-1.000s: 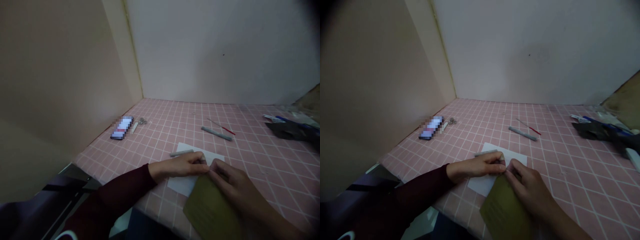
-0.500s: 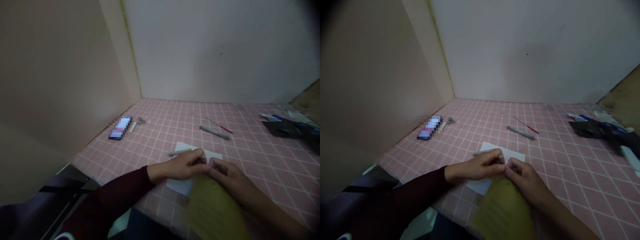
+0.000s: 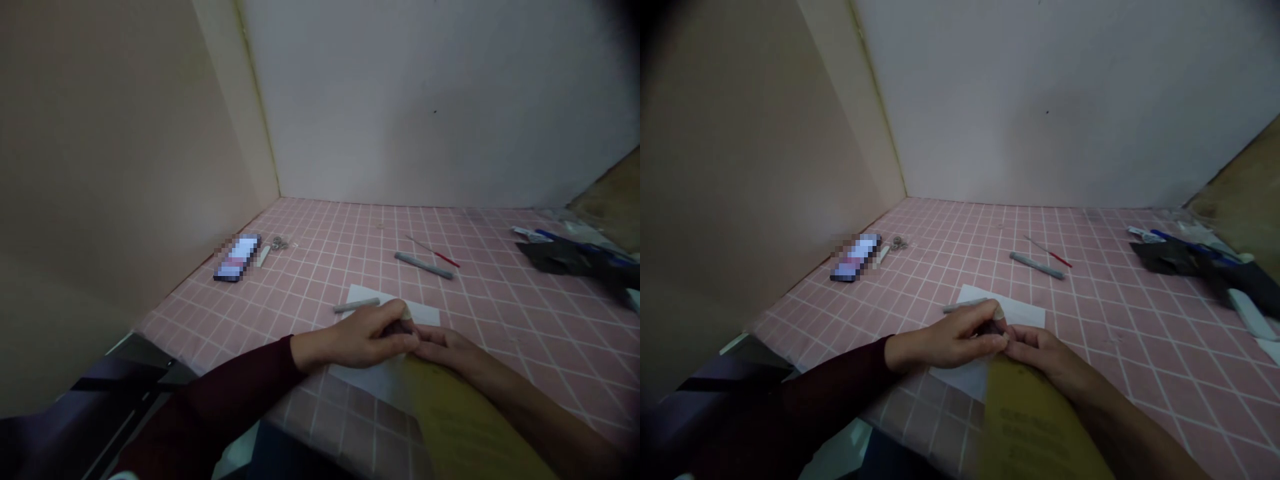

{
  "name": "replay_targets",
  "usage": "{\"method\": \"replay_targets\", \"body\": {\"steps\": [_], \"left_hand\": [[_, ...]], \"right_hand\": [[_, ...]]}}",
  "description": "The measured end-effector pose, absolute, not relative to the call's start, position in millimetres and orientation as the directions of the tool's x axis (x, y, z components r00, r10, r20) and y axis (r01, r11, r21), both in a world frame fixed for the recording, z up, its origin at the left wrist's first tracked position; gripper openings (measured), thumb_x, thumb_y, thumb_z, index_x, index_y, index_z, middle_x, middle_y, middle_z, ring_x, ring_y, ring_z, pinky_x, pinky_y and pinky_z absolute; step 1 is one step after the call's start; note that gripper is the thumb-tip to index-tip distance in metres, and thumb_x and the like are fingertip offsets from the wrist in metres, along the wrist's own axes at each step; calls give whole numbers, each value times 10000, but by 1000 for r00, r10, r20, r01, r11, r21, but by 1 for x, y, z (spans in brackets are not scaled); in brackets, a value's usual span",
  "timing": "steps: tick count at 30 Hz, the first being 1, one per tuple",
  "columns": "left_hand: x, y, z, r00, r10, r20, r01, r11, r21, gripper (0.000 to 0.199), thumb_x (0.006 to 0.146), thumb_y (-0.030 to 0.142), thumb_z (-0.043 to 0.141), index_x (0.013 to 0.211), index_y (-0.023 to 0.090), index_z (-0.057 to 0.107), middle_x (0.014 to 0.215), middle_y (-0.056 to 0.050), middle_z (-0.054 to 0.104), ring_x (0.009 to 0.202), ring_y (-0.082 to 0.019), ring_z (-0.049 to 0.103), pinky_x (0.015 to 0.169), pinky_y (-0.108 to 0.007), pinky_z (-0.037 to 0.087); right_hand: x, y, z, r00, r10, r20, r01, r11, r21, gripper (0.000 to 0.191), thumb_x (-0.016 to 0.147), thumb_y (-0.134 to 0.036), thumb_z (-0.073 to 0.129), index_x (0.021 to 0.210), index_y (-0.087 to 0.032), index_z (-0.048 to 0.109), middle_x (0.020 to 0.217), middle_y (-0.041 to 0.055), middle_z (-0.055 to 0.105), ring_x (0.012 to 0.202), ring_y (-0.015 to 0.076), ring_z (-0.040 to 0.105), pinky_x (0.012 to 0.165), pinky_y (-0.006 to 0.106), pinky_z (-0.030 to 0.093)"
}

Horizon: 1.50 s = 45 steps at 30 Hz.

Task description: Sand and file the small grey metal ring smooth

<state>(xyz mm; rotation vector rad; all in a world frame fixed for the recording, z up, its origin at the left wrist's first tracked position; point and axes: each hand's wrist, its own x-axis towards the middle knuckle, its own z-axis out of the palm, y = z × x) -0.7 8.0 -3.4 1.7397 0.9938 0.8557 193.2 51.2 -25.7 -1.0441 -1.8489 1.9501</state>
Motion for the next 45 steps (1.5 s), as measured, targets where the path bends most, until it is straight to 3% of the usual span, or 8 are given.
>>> {"method": "replay_targets", "body": {"steps": [2, 7, 13, 19, 26, 32, 38, 45], "left_hand": [[-2, 9, -4, 441, 890, 120, 292, -268, 918, 210, 908, 350, 594, 873, 197, 455, 827, 8, 498, 740, -129, 458, 682, -272, 379], [-1, 14, -11, 438, 894, -94, 215, -2, 977, 252, 951, 383, 510, 810, 195, 416, 725, 37, 420, 652, -108, 407, 604, -244, 356], [-1, 9, -4, 448, 884, 137, 406, -337, 849, 169, 933, 321, 557, 886, 194, 456, 871, -14, 548, 786, -143, 503, 720, -285, 411], [-1, 13, -8, 423, 904, -65, 292, -69, 954, 245, 952, 359, 517, 794, 195, 425, 744, 32, 435, 674, -113, 416, 615, -246, 364], [-2, 8, -4, 473, 869, 146, 336, -331, 882, 194, 915, 329, 573, 875, 199, 435, 836, 3, 488, 737, -133, 455, 674, -276, 365], [-1, 13, -12, 473, 877, -81, 150, 10, 989, 232, 942, 372, 489, 809, 202, 404, 689, 45, 388, 611, -112, 363, 571, -251, 320], [-2, 8, -3, 479, 862, 164, 344, -357, 868, 173, 921, 315, 552, 869, 197, 437, 834, -4, 505, 748, -140, 478, 679, -276, 378], [-1, 11, -6, 442, 896, 38, 240, -159, 958, 149, 933, 309, 560, 906, 189, 474, 806, 7, 515, 726, -121, 487, 657, -257, 391]], "right_hand": [[194, 51, -26, -705, 627, -331, 289, -173, -942, 394, 799, -595, 591, 788, -206, 529, 686, 7, 563, 631, 166, 550, 595, 297, 420], [193, 46, -16, -585, 811, -27, 431, 282, -857, 332, 839, -473, 598, 675, -211, 478, 625, -13, 504, 620, 154, 478, 607, 296, 364], [194, 55, -27, -700, 637, -323, 325, -118, -938, 419, 794, -605, 603, 730, -209, 482, 631, -13, 508, 574, 141, 476, 534, 269, 366], [194, 48, -20, -599, 800, -27, 397, 267, -878, 340, 830, -476, 617, 671, -209, 479, 617, -17, 494, 612, 146, 463, 589, 280, 357], [193, 53, -28, -718, 581, -384, 281, -263, -923, 388, 783, -589, 603, 787, -208, 530, 674, 8, 565, 627, 168, 554, 592, 297, 433], [194, 47, -19, -594, 803, -49, 402, 243, -883, 358, 828, -498, 610, 660, -209, 483, 621, -13, 505, 619, 151, 470, 602, 286, 371], [194, 57, -26, -721, 522, -456, 271, -393, -878, 433, 695, -578, 733, 825, -189, 596, 709, 13, 598, 644, 160, 567, 613, 286, 435], [196, 58, -25, -703, 552, -449, 201, -451, -870, 371, 725, -506, 743, 805, -193, 561, 698, -6, 557, 603, 126, 506, 577, 261, 408]]}}
